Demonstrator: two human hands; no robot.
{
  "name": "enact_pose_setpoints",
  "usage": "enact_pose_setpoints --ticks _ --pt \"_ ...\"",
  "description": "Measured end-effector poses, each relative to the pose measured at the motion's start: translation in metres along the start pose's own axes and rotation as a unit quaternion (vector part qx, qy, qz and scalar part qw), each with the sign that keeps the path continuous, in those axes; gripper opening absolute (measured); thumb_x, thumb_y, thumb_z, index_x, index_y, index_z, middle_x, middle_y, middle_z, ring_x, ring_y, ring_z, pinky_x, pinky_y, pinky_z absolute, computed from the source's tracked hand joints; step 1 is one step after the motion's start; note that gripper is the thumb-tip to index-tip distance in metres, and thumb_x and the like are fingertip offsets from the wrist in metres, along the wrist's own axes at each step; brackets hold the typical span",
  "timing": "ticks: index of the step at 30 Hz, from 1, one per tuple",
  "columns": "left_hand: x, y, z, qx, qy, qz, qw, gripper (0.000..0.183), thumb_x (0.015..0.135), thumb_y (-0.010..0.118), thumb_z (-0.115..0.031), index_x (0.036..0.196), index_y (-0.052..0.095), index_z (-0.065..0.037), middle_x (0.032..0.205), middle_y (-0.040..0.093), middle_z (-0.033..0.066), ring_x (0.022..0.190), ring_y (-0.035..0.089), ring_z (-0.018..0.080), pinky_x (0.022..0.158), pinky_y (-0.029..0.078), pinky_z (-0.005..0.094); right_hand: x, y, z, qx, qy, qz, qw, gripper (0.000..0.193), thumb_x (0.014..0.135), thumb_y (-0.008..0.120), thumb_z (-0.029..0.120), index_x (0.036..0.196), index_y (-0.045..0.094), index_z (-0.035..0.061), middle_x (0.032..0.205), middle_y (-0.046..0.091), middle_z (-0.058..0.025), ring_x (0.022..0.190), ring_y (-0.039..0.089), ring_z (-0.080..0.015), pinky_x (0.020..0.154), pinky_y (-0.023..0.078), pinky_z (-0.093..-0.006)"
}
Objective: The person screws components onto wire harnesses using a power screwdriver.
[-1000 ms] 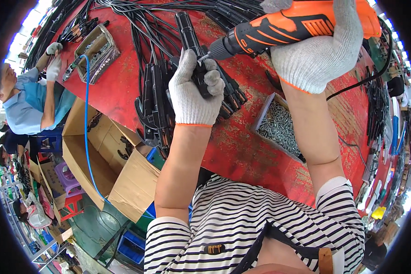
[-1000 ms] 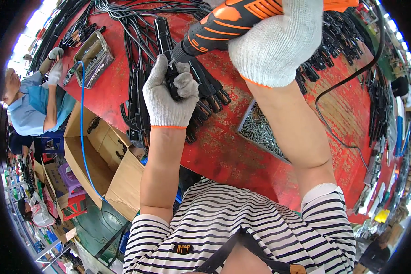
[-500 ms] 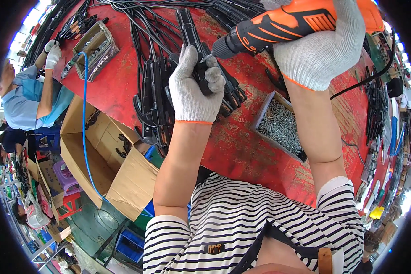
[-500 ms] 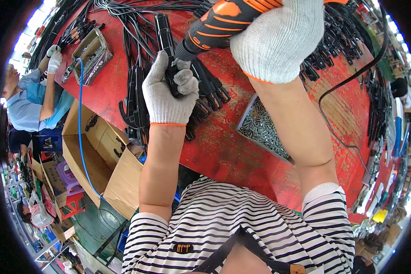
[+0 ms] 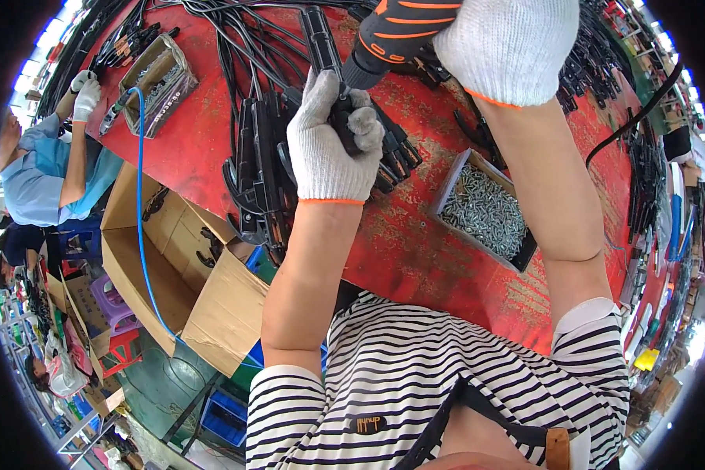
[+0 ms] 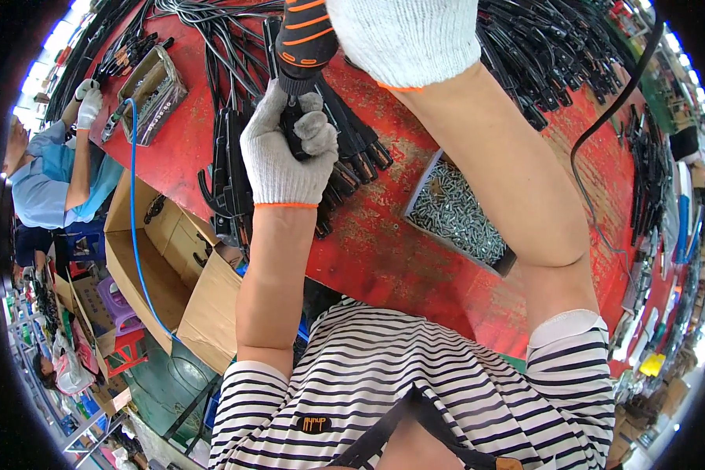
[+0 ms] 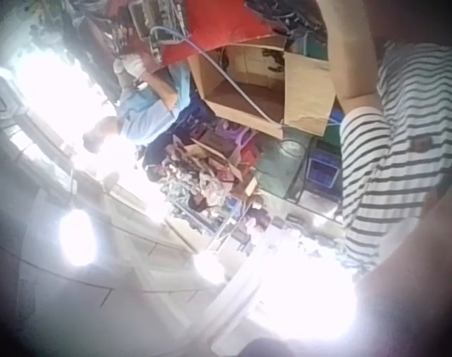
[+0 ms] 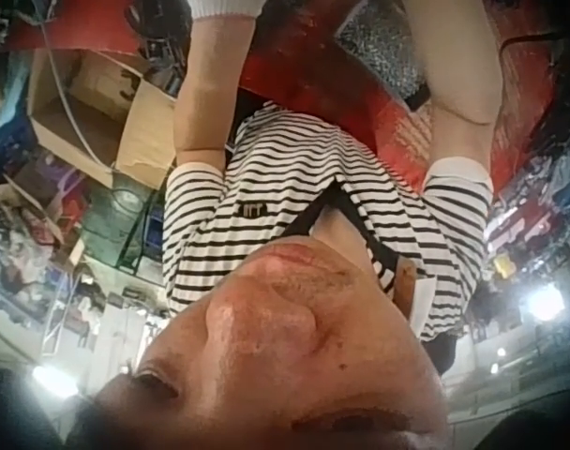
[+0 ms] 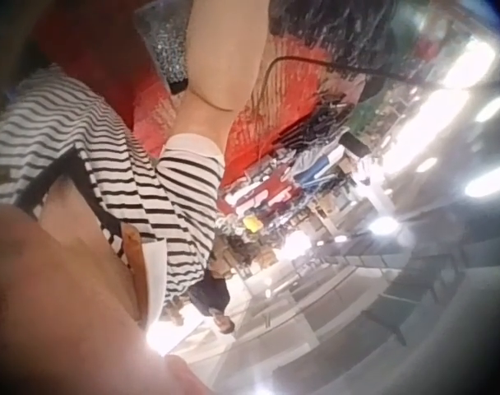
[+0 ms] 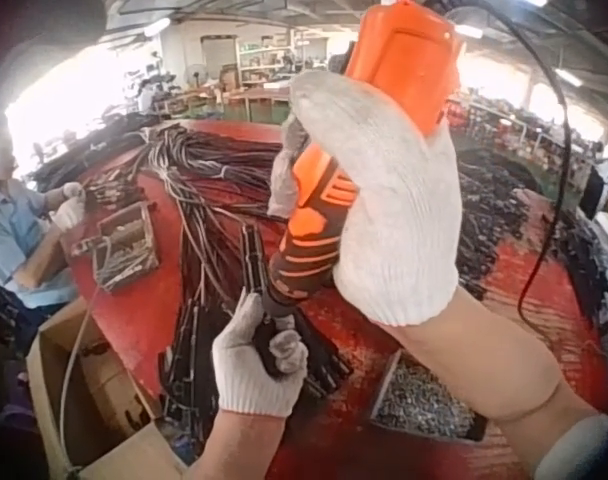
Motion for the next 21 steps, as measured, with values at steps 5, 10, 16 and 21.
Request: enact_pose_setpoints --ticks 5,10,16,21 --pt "0.003 -0.003 0.001 -0.011 -0.012 0.017 1.0 0.026 0.104 0.06 -0.03 0.1 0.061 -0.005 0.078 0.061 0.0057 0.051 0.044 0.0104 0.043 0.03 0.025 0.0 -0.003 -0.006 -0.011 -0.013 0.054 0.998 0.037 0.107 0.057 0.028 0.128 0.057 -0.0027 0.098 0.068 -0.0132 0.076 0.07 -0.0216 0.064 0.059 -0.0324" --pt "0.008 -0.011 0.002 -0.009 -0.02 0.03 0.999 0.017 0.104 0.061 -0.027 0.101 0.06 -0.01 0.076 0.06 0.0056 0.053 0.048 0.0126 0.044 0.032 0.026 -0.003 -0.001 -0.004 -0.085 -0.059 0.04 0.994 0.036 0.107 0.058 0.027 0.125 0.059 -0.0033 0.095 0.068 -0.0125 0.072 0.069 -0.0205 0.062 0.058 -0.032" --pt "-0.003 0.009 -0.008 0.027 -0.008 0.007 1.0 0.008 0.103 0.061 -0.023 0.108 0.056 -0.017 0.076 0.059 0.0049 0.055 0.055 0.0152 0.046 0.038 0.026 -0.006 0.0 0.022 -0.095 -0.072 -0.017 0.993 0.028 0.102 0.06 0.022 0.116 0.062 -0.0017 0.089 0.067 -0.0108 0.065 0.066 -0.0188 0.058 0.058 -0.0321" --pt "-0.033 0.02 -0.044 0.218 0.119 0.018 0.968 0.024 0.102 0.057 -0.014 0.125 0.054 -0.011 0.086 0.059 0.0074 0.064 0.056 0.015 0.05 0.04 0.0262 -0.031 -0.01 0.091 -0.264 -0.22 -0.148 0.927 0.025 0.098 0.061 0.03 0.106 0.067 0.0067 0.093 0.072 -0.0133 0.058 0.067 -0.0173 0.054 0.061 -0.0329"
Point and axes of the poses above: each hand's wrist, its own x-axis towards the middle knuckle, its own y-axis out of the palm, z = x × y, the point moved 3 cm from there along x, towards the middle knuckle
